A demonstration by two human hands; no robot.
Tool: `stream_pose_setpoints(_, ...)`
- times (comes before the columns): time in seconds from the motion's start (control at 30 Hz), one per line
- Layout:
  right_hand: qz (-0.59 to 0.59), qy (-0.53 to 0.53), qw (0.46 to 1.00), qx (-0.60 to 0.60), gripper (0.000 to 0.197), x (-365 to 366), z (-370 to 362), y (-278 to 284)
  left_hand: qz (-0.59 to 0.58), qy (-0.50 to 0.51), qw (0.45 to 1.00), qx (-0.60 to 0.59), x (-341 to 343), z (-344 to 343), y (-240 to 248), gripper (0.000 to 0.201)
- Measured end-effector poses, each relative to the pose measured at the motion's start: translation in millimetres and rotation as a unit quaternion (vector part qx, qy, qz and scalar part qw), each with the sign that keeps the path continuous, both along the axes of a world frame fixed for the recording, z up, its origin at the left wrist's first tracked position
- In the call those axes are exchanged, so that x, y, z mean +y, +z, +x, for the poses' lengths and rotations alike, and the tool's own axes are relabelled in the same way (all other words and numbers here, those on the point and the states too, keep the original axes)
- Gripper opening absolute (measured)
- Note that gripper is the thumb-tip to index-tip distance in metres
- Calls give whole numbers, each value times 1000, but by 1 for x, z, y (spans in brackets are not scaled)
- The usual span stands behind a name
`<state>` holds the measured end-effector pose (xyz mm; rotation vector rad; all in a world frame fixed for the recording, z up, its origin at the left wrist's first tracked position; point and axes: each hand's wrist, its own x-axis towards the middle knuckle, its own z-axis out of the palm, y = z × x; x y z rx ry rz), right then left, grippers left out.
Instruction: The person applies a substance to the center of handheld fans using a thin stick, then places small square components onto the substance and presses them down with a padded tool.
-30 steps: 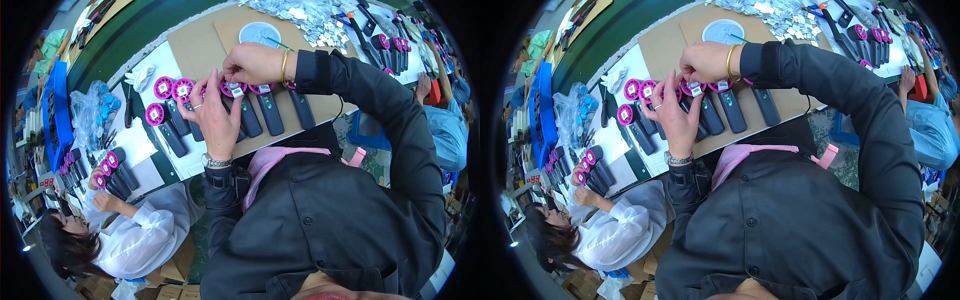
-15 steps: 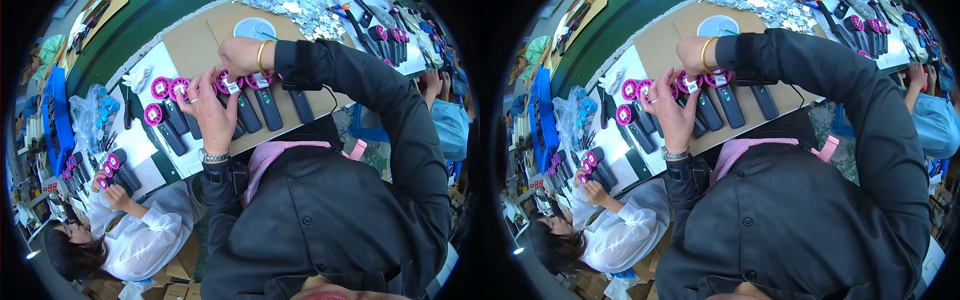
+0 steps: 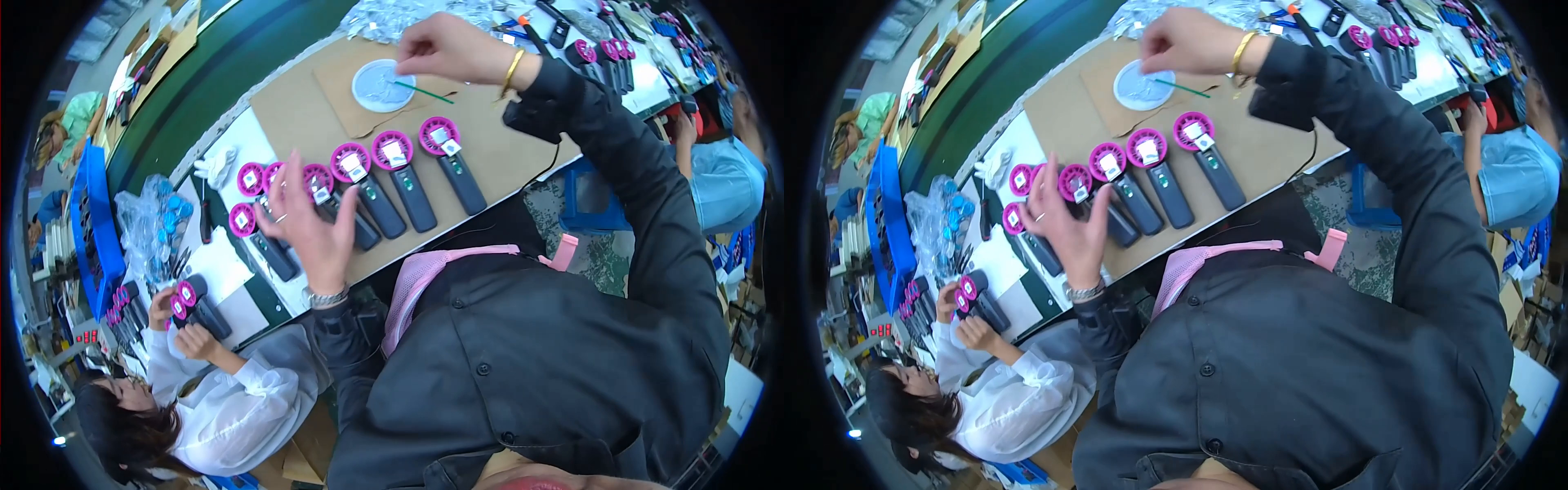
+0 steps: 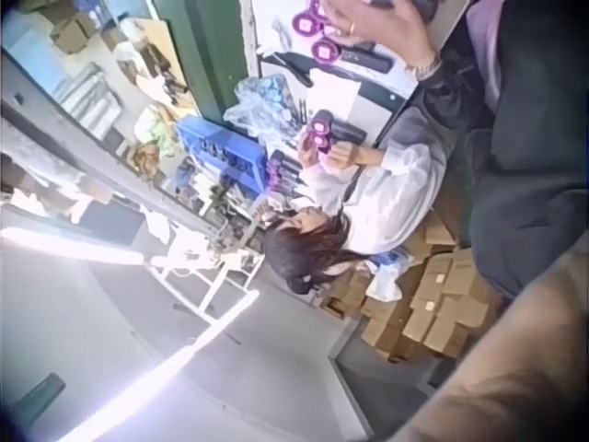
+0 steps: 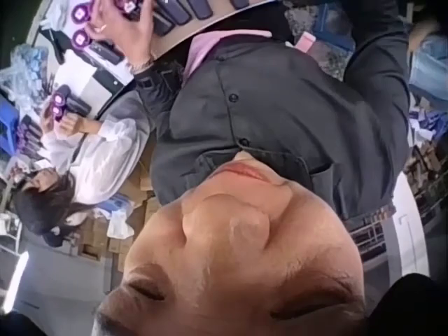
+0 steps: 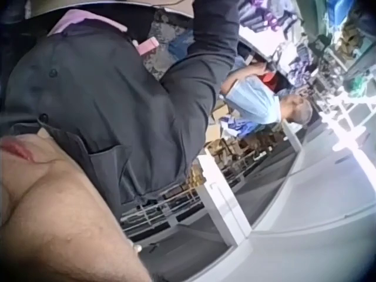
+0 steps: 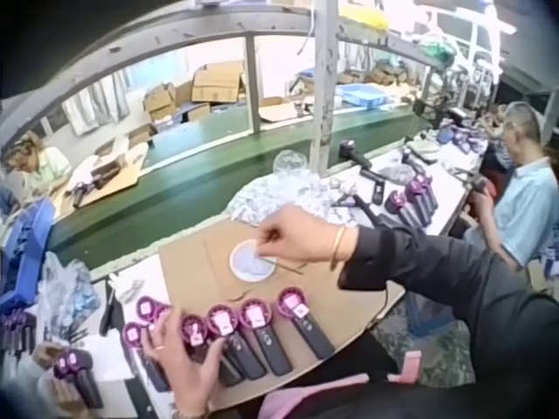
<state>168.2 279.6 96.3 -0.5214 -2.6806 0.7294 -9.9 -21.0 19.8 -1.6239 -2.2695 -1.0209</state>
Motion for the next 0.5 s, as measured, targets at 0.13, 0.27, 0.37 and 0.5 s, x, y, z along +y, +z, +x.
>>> stream_pose_setpoints(0.13,11,-124,988,-91,16,54,87,-36,6,26,1000,6,-10,-13,-3,76)
stream_pose_setpoints(0.27,31,-146,982,-115,16,59,120,-73,1,48,999,-1,-16,-15,-8,70)
stream_pose_setpoints(0.37,50,-134,984,-106,16,55,117,-89,-6,59,998,0,-19,-15,-11,68)
stream_pose_setpoints(0.5,101,-121,983,-94,19,59,108,-107,-16,71,997,8,-25,-15,-13,69)
